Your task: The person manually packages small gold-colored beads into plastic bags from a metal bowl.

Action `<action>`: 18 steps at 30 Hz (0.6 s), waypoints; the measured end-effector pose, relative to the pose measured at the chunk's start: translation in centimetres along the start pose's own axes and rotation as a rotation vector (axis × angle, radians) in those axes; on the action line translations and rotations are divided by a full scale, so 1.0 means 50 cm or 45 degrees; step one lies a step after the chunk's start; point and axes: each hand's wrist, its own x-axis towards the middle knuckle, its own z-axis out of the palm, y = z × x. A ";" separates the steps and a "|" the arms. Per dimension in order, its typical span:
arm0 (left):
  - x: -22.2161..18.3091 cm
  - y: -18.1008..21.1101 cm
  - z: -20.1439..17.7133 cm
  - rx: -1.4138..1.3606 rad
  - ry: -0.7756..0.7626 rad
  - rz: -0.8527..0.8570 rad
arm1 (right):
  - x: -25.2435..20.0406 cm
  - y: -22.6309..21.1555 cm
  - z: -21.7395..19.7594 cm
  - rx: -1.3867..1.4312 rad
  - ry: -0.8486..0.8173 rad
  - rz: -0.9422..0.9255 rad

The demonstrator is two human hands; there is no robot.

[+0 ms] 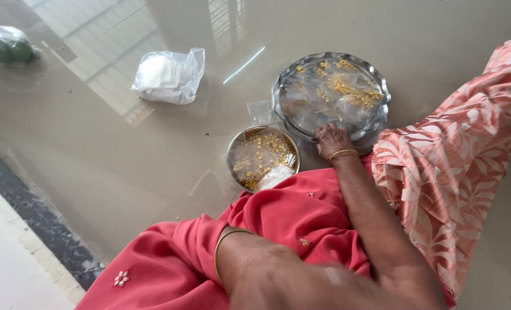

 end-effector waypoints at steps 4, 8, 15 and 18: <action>0.025 -0.056 -0.025 -0.003 -0.097 0.036 | -0.014 0.029 -0.013 0.001 0.080 0.111; 0.041 -0.105 -0.054 0.018 -0.196 0.056 | -0.030 0.040 -0.057 0.080 -0.050 0.320; 0.067 -0.059 0.020 0.016 -0.165 0.079 | -0.019 0.062 -0.015 0.097 -0.116 0.501; 0.065 -0.058 0.028 0.025 -0.177 0.072 | -0.014 0.074 -0.004 0.102 -0.233 0.517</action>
